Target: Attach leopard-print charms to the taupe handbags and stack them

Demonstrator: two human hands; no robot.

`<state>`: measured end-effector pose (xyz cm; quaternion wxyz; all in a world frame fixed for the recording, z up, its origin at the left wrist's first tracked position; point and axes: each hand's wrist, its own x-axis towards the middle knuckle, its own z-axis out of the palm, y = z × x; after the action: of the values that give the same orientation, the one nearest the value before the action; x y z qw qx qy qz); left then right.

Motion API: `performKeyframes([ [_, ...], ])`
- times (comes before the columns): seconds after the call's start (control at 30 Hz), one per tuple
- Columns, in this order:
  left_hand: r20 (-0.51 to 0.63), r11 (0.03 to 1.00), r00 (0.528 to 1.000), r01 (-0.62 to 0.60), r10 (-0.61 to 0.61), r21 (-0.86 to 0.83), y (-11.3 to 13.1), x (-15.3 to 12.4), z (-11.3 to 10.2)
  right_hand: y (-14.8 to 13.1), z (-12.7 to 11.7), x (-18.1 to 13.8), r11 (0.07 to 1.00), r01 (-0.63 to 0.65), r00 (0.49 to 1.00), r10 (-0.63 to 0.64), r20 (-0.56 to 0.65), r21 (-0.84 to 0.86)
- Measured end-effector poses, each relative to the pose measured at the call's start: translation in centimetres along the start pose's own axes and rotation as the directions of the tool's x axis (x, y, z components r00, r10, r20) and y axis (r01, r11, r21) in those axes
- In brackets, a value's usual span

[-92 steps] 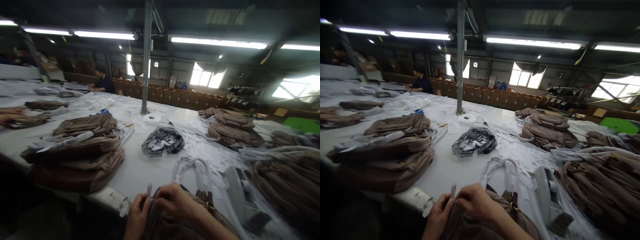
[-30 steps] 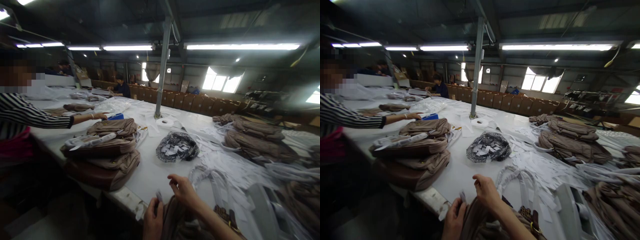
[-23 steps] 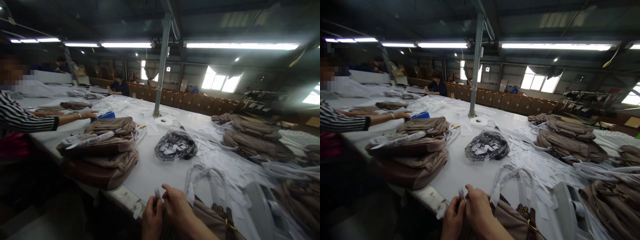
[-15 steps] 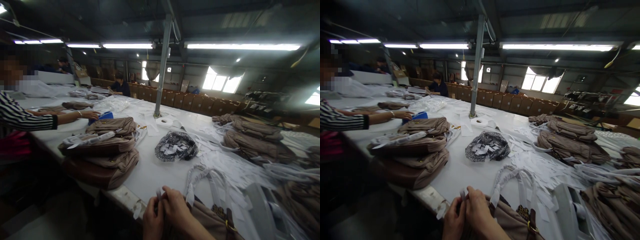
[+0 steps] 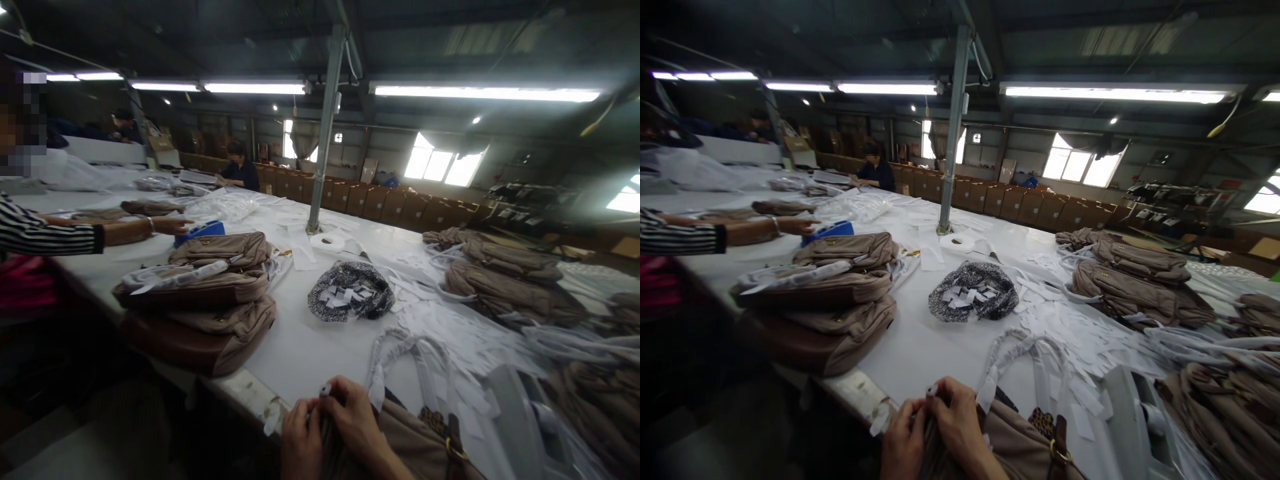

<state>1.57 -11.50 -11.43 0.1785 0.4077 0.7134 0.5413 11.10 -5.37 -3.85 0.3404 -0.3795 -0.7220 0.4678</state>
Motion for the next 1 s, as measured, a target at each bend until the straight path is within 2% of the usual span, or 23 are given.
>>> performKeyframes([
  [0.2,0.042,0.979,0.993,0.114,-0.109,-0.171,0.4,0.6,-0.8,0.9,-0.5,-0.1,0.991,0.002,1.000,-0.006,0.022,0.136],
  [0.33,0.270,0.943,0.959,0.164,-0.084,-0.290,1.1,1.0,-1.5,1.0,-0.5,-0.1,0.986,0.010,0.999,-0.018,0.044,0.169],
  [0.4,0.241,0.936,0.961,0.205,-0.137,-0.287,1.2,0.9,-1.5,0.9,-0.2,-0.1,0.989,-0.007,1.000,0.005,0.012,0.146],
  [0.47,0.114,0.946,0.977,0.206,-0.182,-0.249,1.0,0.7,-1.2,0.8,0.1,0.0,0.996,-0.033,0.998,0.038,-0.052,0.084],
  [0.53,-0.007,0.977,0.993,0.117,-0.120,-0.178,0.7,0.5,-0.8,0.8,0.5,0.2,0.998,-0.056,0.992,0.058,-0.109,0.016],
  [0.6,-0.110,0.995,0.992,-0.062,0.053,-0.077,0.5,0.3,-0.5,0.9,0.7,0.3,0.998,-0.068,0.989,0.065,-0.132,-0.017],
  [0.63,-0.144,0.986,0.977,-0.163,0.158,-0.024,0.5,0.2,-0.4,0.9,0.8,0.3,0.997,-0.070,0.989,0.067,-0.133,-0.016],
  [0.7,-0.160,0.946,0.932,-0.321,0.326,0.054,0.3,0.0,-0.4,1.0,0.8,0.3,0.998,-0.069,0.989,0.068,-0.134,-0.005],
  [0.77,-0.128,0.925,0.916,-0.377,0.381,0.055,0.1,-0.2,-0.5,0.9,0.8,0.2,0.998,-0.058,0.990,0.058,-0.131,0.001],
  [0.83,-0.106,0.961,0.956,-0.276,0.274,-0.010,0.0,-0.2,-0.7,0.8,0.8,0.1,0.999,-0.038,0.993,0.039,-0.114,0.011],
  [0.9,-0.064,0.988,0.996,-0.063,0.054,-0.140,-0.1,0.1,-0.9,0.7,0.6,0.0,1.000,-0.021,0.996,0.023,-0.090,0.019],
  [0.97,0.054,0.949,0.992,0.125,-0.115,-0.289,0.2,0.7,-1.1,0.6,0.5,0.0,1.000,-0.005,0.998,0.007,-0.066,0.026],
  [1.0,0.124,0.918,0.981,0.183,-0.149,-0.353,0.5,1.0,-1.2,0.5,0.4,0.0,1.000,0.003,0.999,-0.001,-0.053,0.029],
])
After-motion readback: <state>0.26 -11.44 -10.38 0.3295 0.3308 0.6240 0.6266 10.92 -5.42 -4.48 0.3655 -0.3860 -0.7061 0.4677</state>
